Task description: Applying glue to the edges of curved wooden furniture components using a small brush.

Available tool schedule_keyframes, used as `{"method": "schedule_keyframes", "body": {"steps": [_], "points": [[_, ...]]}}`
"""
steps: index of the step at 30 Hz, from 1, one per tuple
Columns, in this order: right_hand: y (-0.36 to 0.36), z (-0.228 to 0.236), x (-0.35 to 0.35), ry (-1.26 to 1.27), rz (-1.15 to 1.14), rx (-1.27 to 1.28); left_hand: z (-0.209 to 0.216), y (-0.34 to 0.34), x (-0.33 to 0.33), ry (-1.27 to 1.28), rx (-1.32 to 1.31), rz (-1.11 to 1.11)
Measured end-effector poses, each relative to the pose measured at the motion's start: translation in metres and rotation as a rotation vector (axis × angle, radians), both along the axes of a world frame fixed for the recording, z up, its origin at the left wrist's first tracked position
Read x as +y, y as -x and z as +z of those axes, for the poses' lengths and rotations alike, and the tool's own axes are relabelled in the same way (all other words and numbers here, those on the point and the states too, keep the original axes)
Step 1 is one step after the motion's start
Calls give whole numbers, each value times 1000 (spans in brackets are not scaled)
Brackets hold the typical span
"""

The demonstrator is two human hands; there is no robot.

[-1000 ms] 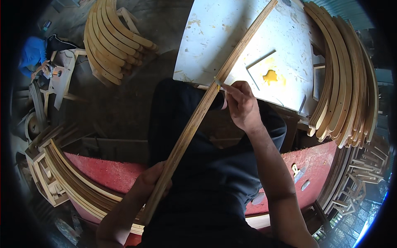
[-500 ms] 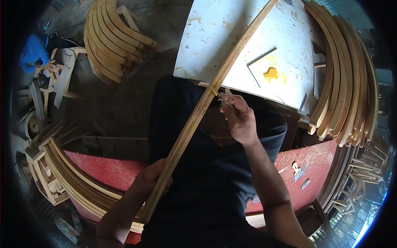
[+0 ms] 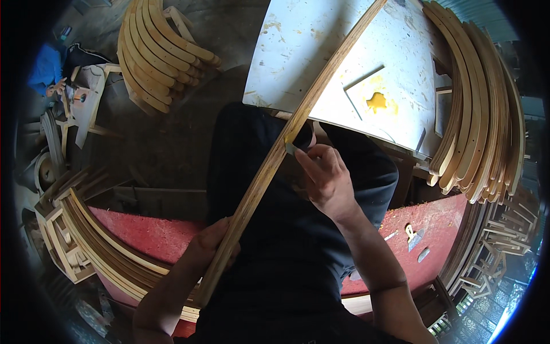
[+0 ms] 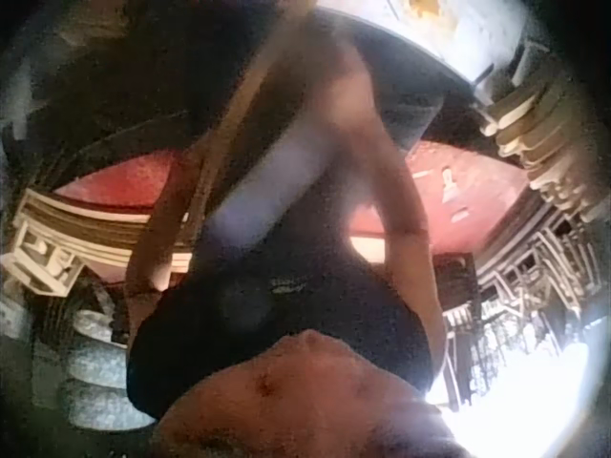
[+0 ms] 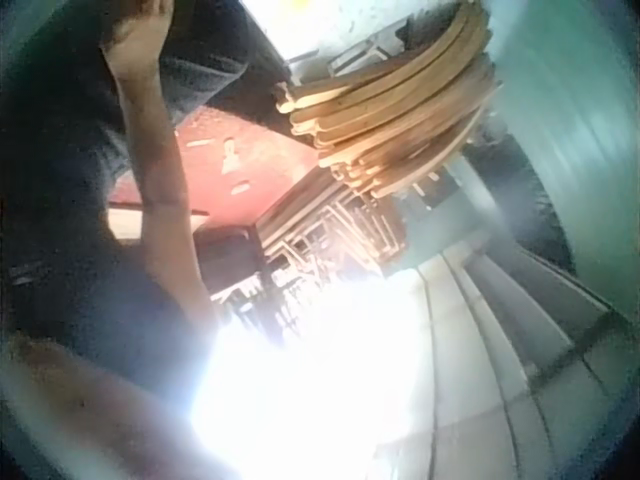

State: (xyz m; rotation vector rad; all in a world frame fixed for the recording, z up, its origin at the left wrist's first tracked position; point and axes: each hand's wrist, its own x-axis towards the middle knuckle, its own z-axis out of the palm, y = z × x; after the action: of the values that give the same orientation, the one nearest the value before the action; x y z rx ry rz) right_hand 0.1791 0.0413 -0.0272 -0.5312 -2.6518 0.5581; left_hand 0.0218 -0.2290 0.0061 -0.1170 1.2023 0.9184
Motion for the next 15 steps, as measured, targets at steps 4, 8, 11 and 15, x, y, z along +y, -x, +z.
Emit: {"method": "schedule_keyframes", "body": {"steps": [4,8,11,15], "points": [[-7,10,11,404,17,54,1,0,-1,4,21,-12],[13,0,32,434,-69,143,4,0,4,41,19,-20],[18,-6,30,307,-26,111,3,-1,4,51,45,-38],[5,0,12,254,99,45,2,0,2,56,35,-15]]}}
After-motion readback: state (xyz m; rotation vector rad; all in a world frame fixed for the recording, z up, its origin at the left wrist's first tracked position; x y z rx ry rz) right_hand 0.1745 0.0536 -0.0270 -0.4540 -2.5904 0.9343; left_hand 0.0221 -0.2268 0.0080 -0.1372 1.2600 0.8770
